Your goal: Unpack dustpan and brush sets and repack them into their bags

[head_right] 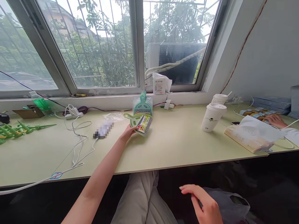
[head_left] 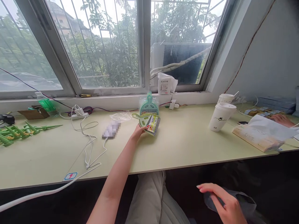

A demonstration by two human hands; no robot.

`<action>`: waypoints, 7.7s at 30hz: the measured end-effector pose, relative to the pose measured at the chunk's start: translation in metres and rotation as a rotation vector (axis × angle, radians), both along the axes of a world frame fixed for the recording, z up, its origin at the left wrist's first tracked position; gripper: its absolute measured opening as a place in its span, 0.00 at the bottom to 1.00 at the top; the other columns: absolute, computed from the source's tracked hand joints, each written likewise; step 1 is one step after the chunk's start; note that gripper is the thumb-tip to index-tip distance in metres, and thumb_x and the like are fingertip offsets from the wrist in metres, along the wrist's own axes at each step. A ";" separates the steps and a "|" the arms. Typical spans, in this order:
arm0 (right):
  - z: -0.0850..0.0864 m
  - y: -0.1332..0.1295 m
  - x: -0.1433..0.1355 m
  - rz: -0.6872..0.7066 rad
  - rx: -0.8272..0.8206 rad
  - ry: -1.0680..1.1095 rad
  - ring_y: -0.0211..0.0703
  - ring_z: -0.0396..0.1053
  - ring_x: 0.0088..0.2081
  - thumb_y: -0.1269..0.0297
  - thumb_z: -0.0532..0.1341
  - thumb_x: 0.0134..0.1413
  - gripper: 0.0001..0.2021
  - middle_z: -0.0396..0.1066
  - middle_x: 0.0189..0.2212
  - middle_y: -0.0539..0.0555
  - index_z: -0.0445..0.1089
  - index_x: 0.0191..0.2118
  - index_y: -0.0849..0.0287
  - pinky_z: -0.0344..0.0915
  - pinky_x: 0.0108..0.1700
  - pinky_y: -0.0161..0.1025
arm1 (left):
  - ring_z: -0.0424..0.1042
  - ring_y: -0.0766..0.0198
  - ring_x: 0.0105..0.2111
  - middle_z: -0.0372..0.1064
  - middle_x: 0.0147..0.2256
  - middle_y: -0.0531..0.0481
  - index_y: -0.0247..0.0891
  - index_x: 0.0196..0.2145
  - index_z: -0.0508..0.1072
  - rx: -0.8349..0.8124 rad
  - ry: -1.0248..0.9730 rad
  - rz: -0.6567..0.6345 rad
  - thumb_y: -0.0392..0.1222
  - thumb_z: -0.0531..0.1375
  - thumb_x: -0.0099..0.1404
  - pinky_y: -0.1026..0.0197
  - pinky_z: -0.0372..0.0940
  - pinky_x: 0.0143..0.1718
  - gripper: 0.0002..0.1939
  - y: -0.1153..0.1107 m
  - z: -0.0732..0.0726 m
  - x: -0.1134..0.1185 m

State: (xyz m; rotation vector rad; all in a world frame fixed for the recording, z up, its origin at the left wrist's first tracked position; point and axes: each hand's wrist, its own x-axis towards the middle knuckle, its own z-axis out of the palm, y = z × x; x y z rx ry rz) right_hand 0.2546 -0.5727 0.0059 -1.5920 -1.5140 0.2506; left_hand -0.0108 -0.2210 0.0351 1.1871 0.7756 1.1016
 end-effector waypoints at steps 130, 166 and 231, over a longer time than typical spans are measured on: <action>0.028 0.330 -0.085 0.353 -0.254 1.161 0.41 0.77 0.32 0.75 0.61 0.52 0.10 0.78 0.36 0.55 0.69 0.41 0.62 0.75 0.34 0.36 | 0.65 0.54 0.56 0.68 0.56 0.48 0.42 0.57 0.69 0.822 1.181 0.594 0.24 0.47 0.62 0.53 0.69 0.50 0.29 0.010 0.005 -0.023; 0.028 0.330 -0.090 0.349 -0.006 1.244 0.43 0.76 0.36 0.66 0.67 0.46 0.16 0.77 0.36 0.54 0.68 0.42 0.59 0.76 0.44 0.45 | 0.69 0.51 0.54 0.72 0.50 0.41 0.36 0.47 0.72 0.000 -0.092 0.038 0.51 0.63 0.60 0.47 0.63 0.56 0.21 0.001 0.007 0.013; 0.036 0.330 -0.081 0.454 -0.123 1.322 0.45 0.77 0.38 0.73 0.68 0.45 0.07 0.78 0.35 0.55 0.72 0.34 0.63 0.74 0.49 0.45 | 0.64 0.50 0.58 0.70 0.54 0.46 0.42 0.55 0.70 0.085 -0.177 0.007 0.59 0.54 0.66 0.46 0.59 0.59 0.27 -0.008 0.012 0.026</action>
